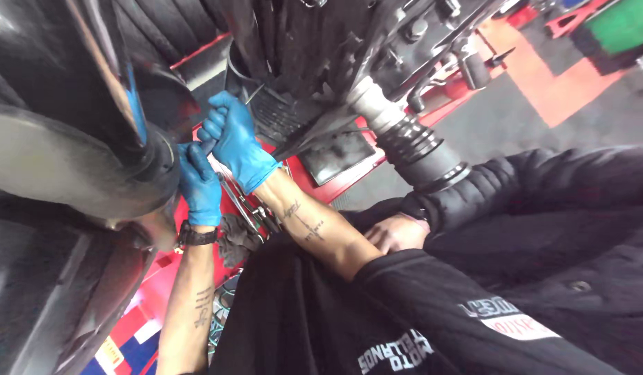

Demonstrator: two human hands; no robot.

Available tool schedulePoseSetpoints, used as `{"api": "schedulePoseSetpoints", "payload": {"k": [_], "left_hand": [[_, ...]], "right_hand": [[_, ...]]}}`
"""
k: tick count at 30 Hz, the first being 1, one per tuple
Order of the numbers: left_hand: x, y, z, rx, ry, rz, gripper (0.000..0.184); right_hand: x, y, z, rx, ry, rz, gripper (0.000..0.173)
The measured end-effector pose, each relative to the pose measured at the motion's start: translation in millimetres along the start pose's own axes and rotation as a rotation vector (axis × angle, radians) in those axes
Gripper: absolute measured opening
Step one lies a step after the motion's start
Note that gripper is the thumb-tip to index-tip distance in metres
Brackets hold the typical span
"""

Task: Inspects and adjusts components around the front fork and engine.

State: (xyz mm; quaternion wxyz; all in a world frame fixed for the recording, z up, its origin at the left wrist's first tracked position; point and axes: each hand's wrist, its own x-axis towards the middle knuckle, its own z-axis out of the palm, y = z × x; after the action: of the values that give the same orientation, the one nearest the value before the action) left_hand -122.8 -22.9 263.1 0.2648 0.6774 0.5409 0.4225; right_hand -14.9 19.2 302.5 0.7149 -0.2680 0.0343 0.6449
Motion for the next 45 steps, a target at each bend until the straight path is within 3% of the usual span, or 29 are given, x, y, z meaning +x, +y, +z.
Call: {"api": "schedulePoseSetpoints", "payload": {"k": [10,14,19,22,24,26,29,32,34,37,41,45], "left_hand": [[-4.0,3.1,-4.7,0.075,-0.01,-0.013,0.033],[-24.0,-18.6,7.8,0.021,-0.114,-0.038,0.035],[-63.1,-36.7,20.2,-0.21,-0.521,-0.3,0.036],[-92.3,-51.7,25.6,-0.369,-0.554,-0.447,0.04],[-109.7,-61.6,24.9,-0.403,-0.525,-0.541,0.042],[-124.1,-74.7,21.7,-0.42,-0.487,-0.608,0.041],[-143.8,-102.3,15.1,-0.344,-0.451,-0.698,0.041],[-158.1,-123.0,8.5,-0.246,-0.46,-0.785,0.046],[-169.2,-132.8,6.7,-0.228,-0.472,-0.825,0.048],[-184.6,-143.7,12.9,-0.22,-0.501,-0.852,0.05],[-196.6,-147.8,32.1,-0.186,-0.59,-0.911,0.056],[-200.4,-155.2,54.8,-0.05,-0.68,-0.904,0.058]], "right_hand": [[2.4,-2.2,0.5,-0.046,0.048,0.026,0.048],[-12.7,-1.0,-33.2,-0.3,-0.067,0.05,0.043],[-27.6,-1.8,-71.3,-0.922,-0.026,0.195,0.049],[-26.6,-9.0,-83.2,-1.636,-0.011,0.018,0.044],[-32.8,-23.0,-83.9,-2.0,-0.039,-0.075,0.051],[-53.7,-46.7,-66.7,-2.101,-0.201,-0.085,0.049],[-107.0,-90.2,-28.7,-1.998,-0.644,-0.075,0.037],[-165.8,-131.6,-2.7,-1.878,-0.833,-0.464,0.031],[-193.8,-158.0,6.0,-1.814,-0.779,-0.698,0.027],[-208.3,-188.9,1.6,-1.822,-0.52,-0.842,0.026],[-196.0,-206.0,-22.8,-2.001,-0.096,-0.81,0.029],[-190.4,-208.1,-38.3,-1.981,-0.039,-0.816,0.029]]}}
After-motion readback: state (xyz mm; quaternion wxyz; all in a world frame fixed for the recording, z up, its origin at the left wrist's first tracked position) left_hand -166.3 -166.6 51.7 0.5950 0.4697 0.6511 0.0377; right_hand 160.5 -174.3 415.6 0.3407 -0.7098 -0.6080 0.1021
